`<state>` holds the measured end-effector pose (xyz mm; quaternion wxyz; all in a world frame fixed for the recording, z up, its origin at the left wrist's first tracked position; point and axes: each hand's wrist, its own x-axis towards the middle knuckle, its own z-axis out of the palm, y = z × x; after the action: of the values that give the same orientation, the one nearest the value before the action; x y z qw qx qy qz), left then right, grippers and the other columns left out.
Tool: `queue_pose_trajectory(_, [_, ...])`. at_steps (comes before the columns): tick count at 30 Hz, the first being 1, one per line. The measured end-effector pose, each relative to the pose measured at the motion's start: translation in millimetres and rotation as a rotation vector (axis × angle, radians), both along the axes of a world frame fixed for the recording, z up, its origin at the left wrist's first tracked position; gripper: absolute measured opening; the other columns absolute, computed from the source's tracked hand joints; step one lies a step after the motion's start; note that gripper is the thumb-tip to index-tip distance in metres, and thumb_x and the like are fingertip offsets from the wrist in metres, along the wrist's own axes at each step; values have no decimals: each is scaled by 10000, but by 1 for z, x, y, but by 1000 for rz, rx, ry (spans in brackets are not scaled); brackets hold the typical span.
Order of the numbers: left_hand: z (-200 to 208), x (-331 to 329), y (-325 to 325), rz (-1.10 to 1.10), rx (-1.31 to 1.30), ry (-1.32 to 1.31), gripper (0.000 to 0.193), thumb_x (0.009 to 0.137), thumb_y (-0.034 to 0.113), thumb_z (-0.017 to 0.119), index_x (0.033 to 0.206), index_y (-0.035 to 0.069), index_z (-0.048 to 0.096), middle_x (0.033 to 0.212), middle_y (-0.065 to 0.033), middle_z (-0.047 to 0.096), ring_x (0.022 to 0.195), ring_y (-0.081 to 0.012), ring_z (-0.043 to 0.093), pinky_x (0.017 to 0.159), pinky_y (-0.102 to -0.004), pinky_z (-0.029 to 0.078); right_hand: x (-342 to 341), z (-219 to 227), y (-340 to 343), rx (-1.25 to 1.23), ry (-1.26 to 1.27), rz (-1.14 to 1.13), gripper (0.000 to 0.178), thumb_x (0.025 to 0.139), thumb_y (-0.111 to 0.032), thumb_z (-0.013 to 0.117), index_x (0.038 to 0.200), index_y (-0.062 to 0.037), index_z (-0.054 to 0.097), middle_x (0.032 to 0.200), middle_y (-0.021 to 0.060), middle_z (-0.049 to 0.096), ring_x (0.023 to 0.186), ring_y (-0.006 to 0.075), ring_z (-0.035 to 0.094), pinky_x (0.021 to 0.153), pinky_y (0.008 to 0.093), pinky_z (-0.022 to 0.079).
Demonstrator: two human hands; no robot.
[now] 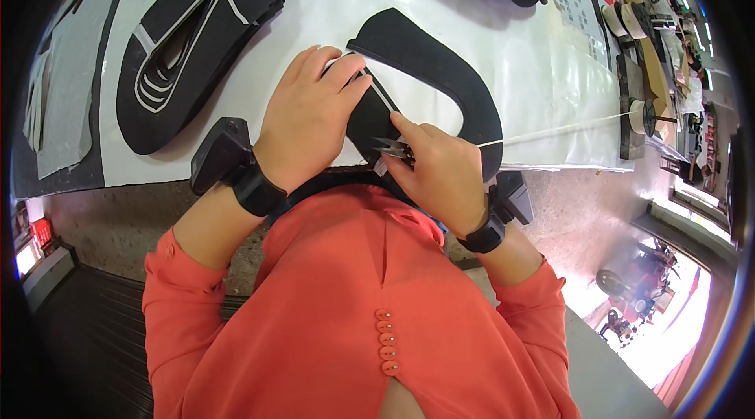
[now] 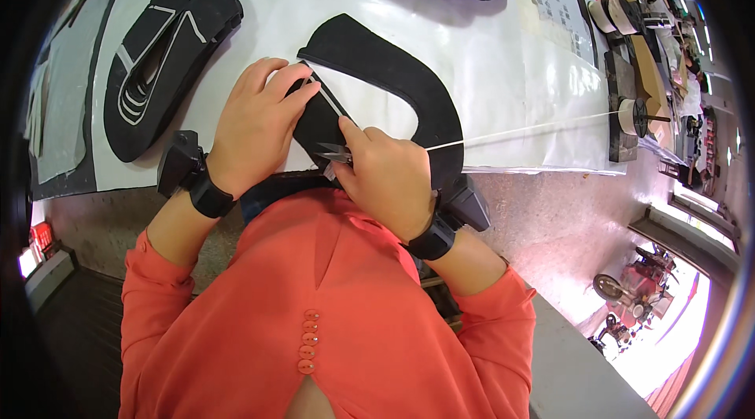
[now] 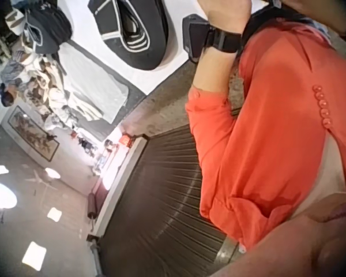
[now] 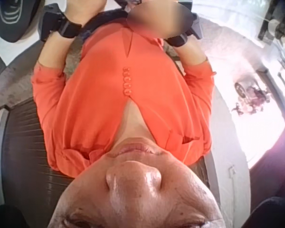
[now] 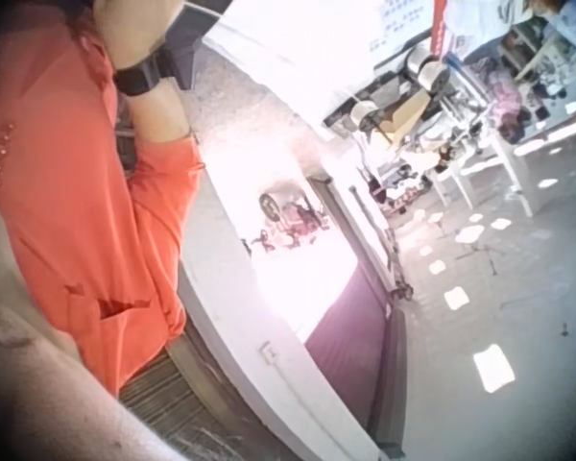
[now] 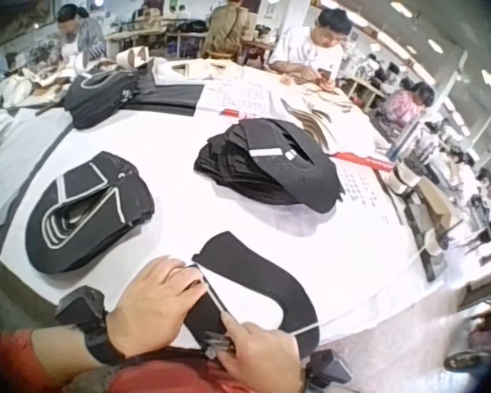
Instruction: Using small snips to trim excess material from the edges of shoe upper components.
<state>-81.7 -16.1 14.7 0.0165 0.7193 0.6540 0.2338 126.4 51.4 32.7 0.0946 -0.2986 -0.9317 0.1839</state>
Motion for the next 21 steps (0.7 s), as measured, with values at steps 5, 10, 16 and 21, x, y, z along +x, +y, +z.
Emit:
queue_pose_trajectory(5, [2,0,-5,-36,18,70,403,839,74,734,1236,37,678,1337,-61,617,1292,-336,516,1084,-481,436,4,-1,0,-19,30,-54,475,763,-254,816,1203,-115,704,737,69,641,588,279,648,529,376,508])
queue_pose_trajectory(10, [2,18,-26,73,-56,111,436,868,204,745,1258,32,654,1324,-86,620,1314,-323,504,1132,-487,400,14,14,28,-66,-100,21,400,829,-248,785,1217,-174,722,759,80,670,644,279,665,565,388,506])
queue_pose_trajectory(16, [-2,34,-39,115,-68,-45,496,855,146,737,1326,38,623,1395,-102,588,1341,-367,482,1124,-512,394,19,12,45,-156,-65,108,397,858,-169,755,1253,-160,721,901,140,734,750,303,695,673,393,541])
queue_pose_trajectory(21, [-9,51,-29,26,-37,-183,502,841,127,743,1323,45,627,1386,-99,593,1319,-366,497,1102,-510,414,24,9,53,-437,44,6,254,903,-212,717,1129,-97,727,801,150,724,713,319,701,626,379,521])
